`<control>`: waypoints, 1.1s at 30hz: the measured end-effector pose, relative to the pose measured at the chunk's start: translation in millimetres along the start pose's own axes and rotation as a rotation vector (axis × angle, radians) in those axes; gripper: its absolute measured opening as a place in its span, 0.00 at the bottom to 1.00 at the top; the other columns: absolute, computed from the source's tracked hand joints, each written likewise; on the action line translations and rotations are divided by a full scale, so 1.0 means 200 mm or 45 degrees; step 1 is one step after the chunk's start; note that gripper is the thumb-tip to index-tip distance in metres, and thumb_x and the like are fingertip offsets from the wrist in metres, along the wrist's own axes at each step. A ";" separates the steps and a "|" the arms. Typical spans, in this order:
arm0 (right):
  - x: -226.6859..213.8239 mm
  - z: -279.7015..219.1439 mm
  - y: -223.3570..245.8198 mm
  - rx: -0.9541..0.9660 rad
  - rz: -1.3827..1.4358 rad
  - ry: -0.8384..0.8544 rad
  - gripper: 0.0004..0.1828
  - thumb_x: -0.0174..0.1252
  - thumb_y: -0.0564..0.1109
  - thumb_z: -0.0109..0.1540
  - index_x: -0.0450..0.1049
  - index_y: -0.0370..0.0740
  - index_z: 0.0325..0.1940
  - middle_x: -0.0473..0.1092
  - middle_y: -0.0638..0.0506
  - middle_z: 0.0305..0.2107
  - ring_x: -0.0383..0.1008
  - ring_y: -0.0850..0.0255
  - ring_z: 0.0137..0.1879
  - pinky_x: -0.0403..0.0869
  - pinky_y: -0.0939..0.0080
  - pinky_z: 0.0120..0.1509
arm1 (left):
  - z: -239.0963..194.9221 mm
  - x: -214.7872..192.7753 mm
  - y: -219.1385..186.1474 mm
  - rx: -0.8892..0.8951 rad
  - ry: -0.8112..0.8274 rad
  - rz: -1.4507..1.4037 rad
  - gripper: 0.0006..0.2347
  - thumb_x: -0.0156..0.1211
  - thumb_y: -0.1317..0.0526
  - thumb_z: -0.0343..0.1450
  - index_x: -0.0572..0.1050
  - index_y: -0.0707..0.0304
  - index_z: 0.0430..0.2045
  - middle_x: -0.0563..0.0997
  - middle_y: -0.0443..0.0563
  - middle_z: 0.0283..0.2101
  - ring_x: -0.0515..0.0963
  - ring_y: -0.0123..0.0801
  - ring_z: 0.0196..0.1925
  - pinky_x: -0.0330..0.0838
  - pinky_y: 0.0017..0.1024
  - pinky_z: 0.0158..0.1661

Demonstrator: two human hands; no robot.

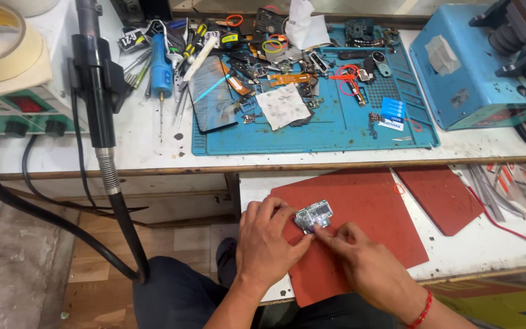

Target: The person cleans a small circuit board with a toothbrush and then uses a hot air gun to apply heat to specific components. The person holds the board steady with one hand while operating the tool with the other.

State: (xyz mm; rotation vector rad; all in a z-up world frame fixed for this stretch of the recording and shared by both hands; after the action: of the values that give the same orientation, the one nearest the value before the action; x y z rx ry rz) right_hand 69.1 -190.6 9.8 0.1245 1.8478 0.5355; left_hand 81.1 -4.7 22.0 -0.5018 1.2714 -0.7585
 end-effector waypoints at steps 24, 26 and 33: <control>0.04 0.00 0.04 -0.026 -0.043 0.006 0.41 0.47 0.33 0.56 0.66 0.59 0.73 0.69 0.44 0.48 0.77 0.43 0.36 0.76 0.45 0.39 | 0.02 0.01 -0.01 -0.036 0.019 0.000 0.22 0.78 0.53 0.53 0.81 0.59 0.38 0.76 0.47 0.43 0.72 0.41 0.47 0.66 0.40 0.51; -0.04 -0.04 0.02 -0.117 0.062 -0.071 0.41 0.48 0.33 0.53 0.70 0.57 0.70 0.71 0.45 0.42 0.79 0.46 0.36 0.78 0.48 0.39 | 0.02 -0.01 0.00 -0.031 -0.006 0.036 0.21 0.77 0.52 0.55 0.81 0.60 0.37 0.75 0.48 0.44 0.72 0.43 0.47 0.66 0.41 0.51; -0.02 -0.05 0.01 -0.107 0.002 -0.193 0.35 0.50 0.36 0.58 0.69 0.55 0.70 0.70 0.44 0.42 0.77 0.43 0.36 0.76 0.46 0.38 | 0.01 0.04 -0.04 0.034 0.092 0.141 0.20 0.74 0.50 0.57 0.79 0.62 0.35 0.72 0.50 0.47 0.69 0.44 0.50 0.63 0.43 0.51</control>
State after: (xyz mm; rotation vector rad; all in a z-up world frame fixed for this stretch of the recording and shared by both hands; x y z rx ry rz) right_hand 60.7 -192.7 16.7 0.1076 1.6756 0.5883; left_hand 81.5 -15.6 23.4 -0.3821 1.3435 -0.7048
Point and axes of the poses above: each hand's wrist, its own z-axis towards the middle knuckle, its own x-axis out of the palm, y = z × x, the point moved 8 cm from there along z, towards the middle knuckle
